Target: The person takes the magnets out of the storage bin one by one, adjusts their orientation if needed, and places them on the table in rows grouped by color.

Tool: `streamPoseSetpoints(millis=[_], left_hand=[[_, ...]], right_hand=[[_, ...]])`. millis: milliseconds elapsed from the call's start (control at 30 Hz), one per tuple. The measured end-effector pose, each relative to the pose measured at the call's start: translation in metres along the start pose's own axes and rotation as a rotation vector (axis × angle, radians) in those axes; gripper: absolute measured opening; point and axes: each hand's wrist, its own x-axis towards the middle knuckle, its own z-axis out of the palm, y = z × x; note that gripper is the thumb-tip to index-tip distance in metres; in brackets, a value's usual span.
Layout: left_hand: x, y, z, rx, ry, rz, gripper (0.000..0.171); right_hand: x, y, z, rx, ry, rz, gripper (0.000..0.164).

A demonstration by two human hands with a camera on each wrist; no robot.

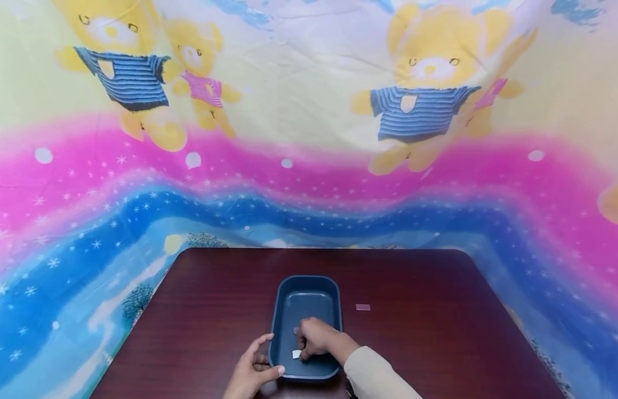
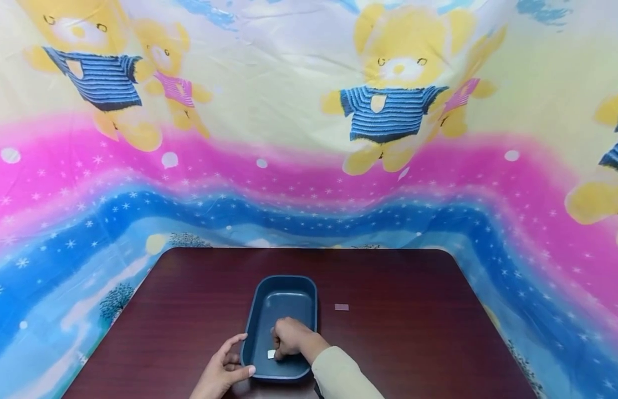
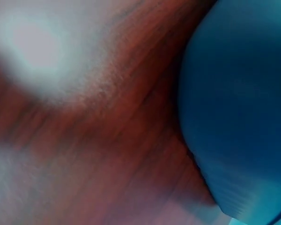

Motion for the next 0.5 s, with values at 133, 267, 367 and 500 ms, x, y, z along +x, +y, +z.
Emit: streamPoseSetpoints(millis=[133, 267, 367, 500], left_hand=[[-0.0004, -0.0017, -0.0003, -0.005, -0.004, -0.023, 0.079], [-0.0008, -0.0041, 0.0007, -0.027, -0.007, -0.029, 0.078], [0.0000, -0.0034, 0.0013, -0.043, -0.009, -0.024, 0.078], [0.0010, -0.0017, 0.0009, -0.053, -0.004, -0.005, 0.078]], right_hand=[[-0.0001, -0.0001, 0.0045, -0.025, 0.020, -0.007, 0.020], [-0.0053, -0.0016, 0.0050, -0.123, 0.032, -0.042, 0.021], [-0.0085, -0.0020, 0.0048, -0.171, 0.038, -0.083, 0.019], [-0.0083, -0.0026, 0.0037, -0.158, 0.047, -0.099, 0.020]])
